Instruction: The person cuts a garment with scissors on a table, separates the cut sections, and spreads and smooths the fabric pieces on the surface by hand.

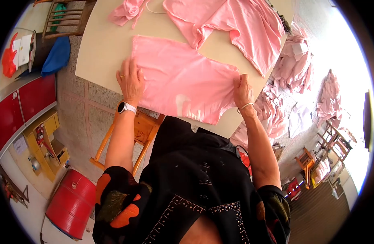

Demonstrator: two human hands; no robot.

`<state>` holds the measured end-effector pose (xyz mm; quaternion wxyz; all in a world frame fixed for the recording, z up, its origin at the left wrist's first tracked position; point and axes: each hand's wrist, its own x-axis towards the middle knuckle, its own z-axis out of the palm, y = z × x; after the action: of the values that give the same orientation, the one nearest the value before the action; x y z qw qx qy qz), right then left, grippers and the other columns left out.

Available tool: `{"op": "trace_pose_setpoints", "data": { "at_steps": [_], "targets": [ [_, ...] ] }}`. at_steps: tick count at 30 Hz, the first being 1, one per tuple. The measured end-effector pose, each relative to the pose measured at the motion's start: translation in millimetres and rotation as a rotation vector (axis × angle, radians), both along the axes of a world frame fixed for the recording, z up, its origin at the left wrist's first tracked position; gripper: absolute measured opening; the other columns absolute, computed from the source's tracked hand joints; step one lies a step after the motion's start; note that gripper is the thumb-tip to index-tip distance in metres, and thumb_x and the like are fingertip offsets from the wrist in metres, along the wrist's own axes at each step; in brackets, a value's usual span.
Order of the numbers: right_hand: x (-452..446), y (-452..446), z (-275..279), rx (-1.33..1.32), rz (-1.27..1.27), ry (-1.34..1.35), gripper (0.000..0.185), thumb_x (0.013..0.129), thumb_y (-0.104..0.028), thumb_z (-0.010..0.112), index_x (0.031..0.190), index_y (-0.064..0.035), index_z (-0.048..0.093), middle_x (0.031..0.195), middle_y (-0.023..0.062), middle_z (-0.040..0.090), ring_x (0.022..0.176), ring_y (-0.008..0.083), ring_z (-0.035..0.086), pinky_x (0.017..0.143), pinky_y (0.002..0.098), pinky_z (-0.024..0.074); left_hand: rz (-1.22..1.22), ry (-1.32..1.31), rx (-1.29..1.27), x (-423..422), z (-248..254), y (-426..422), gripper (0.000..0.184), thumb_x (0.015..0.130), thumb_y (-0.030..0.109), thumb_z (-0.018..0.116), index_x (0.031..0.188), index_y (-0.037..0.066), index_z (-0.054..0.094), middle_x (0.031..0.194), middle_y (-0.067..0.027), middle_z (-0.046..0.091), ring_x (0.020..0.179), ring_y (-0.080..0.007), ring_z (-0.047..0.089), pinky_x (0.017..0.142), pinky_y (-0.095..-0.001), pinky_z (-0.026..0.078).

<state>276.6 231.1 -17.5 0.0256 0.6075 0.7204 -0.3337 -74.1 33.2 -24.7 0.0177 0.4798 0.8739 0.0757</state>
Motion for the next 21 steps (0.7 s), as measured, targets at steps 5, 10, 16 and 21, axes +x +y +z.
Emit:
{"op": "trace_pose_setpoints", "data": {
  "at_steps": [5, 10, 16, 21],
  "targets": [
    [5.0, -0.2, 13.2, -0.099, -0.005, 0.105, 0.033, 0.095, -0.022, 0.059, 0.121, -0.006, 0.046, 0.093, 0.0276, 0.067, 0.087, 0.049, 0.064, 0.076, 0.0548, 0.0477, 0.389, -0.354, 0.242, 9.4, 17.8, -36.0, 0.051, 0.1, 0.034, 0.057, 0.133, -0.003, 0.045, 0.124, -0.0246, 0.05, 0.119, -0.0344, 0.051, 0.1, -0.0472, 0.047],
    [17.6, -6.5, 13.0, -0.117, 0.058, 0.217, 0.052, 0.084, -0.004, 0.065, 0.131, -0.0062, 0.043, 0.101, 0.0246, 0.067, 0.089, 0.0425, 0.066, 0.078, 0.0511, 0.0494, 0.535, -0.493, 0.187, 41.3, 1.5, -92.9, 0.055, 0.095, 0.041, 0.067, 0.121, -0.004, 0.048, 0.103, -0.0147, 0.051, 0.094, -0.024, 0.054, 0.086, -0.0379, 0.049],
    [14.6, -7.4, 13.3, -0.052, 0.119, 0.161, 0.057, 0.081, -0.003, 0.068, 0.133, -0.0065, 0.044, 0.102, 0.0222, 0.064, 0.087, 0.0395, 0.065, 0.08, 0.0481, 0.0504, 0.757, -0.746, 0.217, 55.7, -2.4, -96.2, 0.049, 0.093, 0.038, 0.072, 0.115, -0.002, 0.054, 0.101, -0.0087, 0.059, 0.093, -0.0159, 0.056, 0.081, -0.0333, 0.049],
    [16.7, -10.1, 9.6, 0.007, 0.133, 0.167, 0.055, 0.083, -0.004, 0.068, 0.133, -0.0073, 0.045, 0.103, 0.0216, 0.064, 0.087, 0.0383, 0.065, 0.08, 0.0483, 0.0504, 0.896, -1.198, 0.299, 47.2, 5.5, -102.2, 0.032, 0.093, 0.033, 0.073, 0.105, 0.005, 0.063, 0.092, -0.0007, 0.062, 0.082, -0.0093, 0.058, 0.068, -0.0273, 0.052]
  ]
}}
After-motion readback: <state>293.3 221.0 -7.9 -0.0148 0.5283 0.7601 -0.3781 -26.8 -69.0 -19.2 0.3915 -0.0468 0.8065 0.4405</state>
